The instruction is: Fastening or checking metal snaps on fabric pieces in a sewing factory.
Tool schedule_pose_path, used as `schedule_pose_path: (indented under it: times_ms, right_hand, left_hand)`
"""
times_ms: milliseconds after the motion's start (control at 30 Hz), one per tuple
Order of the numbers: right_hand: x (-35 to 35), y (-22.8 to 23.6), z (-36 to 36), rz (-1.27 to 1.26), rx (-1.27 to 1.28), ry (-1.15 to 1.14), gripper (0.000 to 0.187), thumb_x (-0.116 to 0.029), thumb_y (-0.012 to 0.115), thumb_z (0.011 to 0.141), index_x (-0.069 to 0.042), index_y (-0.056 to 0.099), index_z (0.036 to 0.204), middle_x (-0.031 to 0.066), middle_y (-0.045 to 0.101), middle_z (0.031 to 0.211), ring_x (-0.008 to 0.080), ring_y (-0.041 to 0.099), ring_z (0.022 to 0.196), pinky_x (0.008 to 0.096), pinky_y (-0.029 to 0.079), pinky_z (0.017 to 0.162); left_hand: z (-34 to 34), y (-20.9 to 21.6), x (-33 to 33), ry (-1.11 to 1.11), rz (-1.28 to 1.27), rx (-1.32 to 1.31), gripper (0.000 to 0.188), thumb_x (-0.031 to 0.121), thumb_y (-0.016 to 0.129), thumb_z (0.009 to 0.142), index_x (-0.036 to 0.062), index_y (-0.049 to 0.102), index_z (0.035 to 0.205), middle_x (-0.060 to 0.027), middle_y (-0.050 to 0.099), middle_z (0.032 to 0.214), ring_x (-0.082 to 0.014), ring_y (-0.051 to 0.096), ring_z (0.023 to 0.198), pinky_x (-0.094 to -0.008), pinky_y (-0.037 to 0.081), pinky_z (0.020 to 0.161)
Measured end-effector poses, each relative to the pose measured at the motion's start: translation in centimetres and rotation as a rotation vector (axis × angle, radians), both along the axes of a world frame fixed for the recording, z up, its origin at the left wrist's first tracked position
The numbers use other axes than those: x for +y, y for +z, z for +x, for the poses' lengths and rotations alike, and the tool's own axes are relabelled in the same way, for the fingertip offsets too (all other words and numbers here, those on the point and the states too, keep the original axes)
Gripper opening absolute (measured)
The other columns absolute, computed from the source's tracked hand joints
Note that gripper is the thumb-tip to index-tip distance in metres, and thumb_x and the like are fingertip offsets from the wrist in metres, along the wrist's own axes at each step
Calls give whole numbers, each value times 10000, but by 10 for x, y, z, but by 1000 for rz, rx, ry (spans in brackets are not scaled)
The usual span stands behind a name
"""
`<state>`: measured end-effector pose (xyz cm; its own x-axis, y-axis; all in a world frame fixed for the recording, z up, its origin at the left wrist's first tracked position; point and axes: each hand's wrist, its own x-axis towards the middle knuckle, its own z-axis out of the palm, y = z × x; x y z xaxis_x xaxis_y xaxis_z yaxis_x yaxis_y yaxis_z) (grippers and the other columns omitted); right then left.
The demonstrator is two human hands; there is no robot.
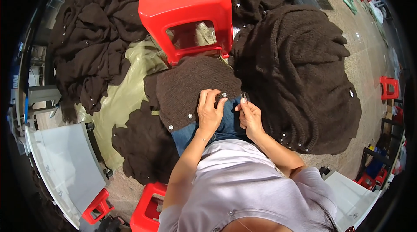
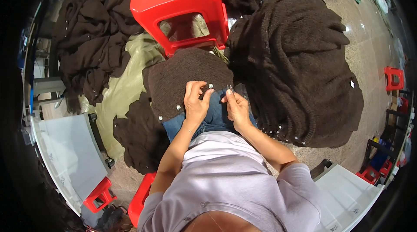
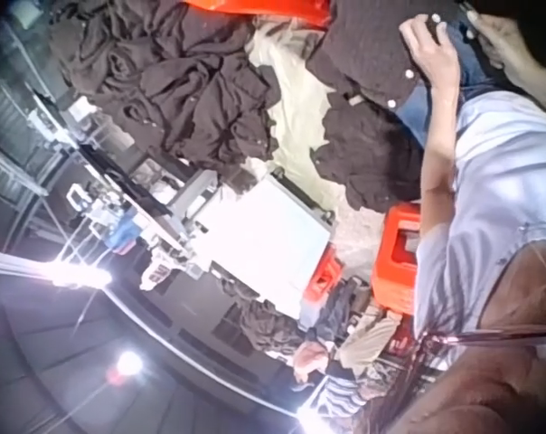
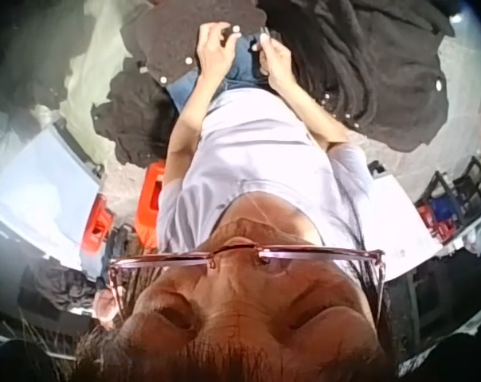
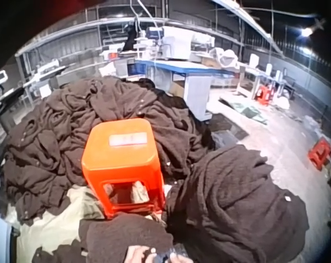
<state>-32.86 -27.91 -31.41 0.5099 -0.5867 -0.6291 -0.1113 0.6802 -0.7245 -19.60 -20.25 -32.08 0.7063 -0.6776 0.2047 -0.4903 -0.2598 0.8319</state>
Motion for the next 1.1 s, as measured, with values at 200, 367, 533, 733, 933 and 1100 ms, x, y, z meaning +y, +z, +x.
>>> schedule_pose_path:
  times_ms: [200,367,533,733,933,1100]
  right_hand:
    - [-4,-1,4,12,21,38,408,-419,523,998,-64,585,808,-83,324,494,25,232,381,221,179,365]
    - [-6,-2,5,22,7,53,407,-417,514,1003,-66,584,809,-85,321,493,22,229,381,222,177,365]
    - [-5,-2,5,35,-1,49,416,-427,509,1003,-67,580,806,-89,306,487,23,213,376,226,162,362]
    - [-16,-10,14,-329,43,152,260,-282,631,939,-30,633,879,-36,497,594,53,437,504,231,343,455]
    - [-34,-10,33,-858,-84,354,271,-26,661,849,-40,684,1119,123,713,1040,200,703,938,277,533,794]
    - [-42,-25,39,-992,-88,422,217,-34,679,845,-25,699,1061,121,726,992,185,710,905,279,548,771]
  left_hand:
    - [6,-11,7,41,-61,22,73,17,660,863,17,650,936,-99,588,900,-188,598,744,-284,495,670]
    - [1,-5,8,61,-132,228,162,16,672,849,22,647,1008,-89,590,944,-183,604,801,-298,494,696]
    - [-4,1,1,11,-27,-39,166,38,728,794,36,667,948,-88,580,938,-209,594,790,-313,489,673]
    - [2,-8,-4,106,-55,149,37,22,681,852,3,649,848,-47,600,824,-87,531,593,-241,440,542]
    - [15,-17,2,134,-15,433,41,39,624,921,6,626,896,3,617,761,-34,527,613,-195,426,539]
    - [16,-15,1,145,-55,528,47,35,596,939,12,616,903,-1,618,767,-41,533,617,-189,445,552]
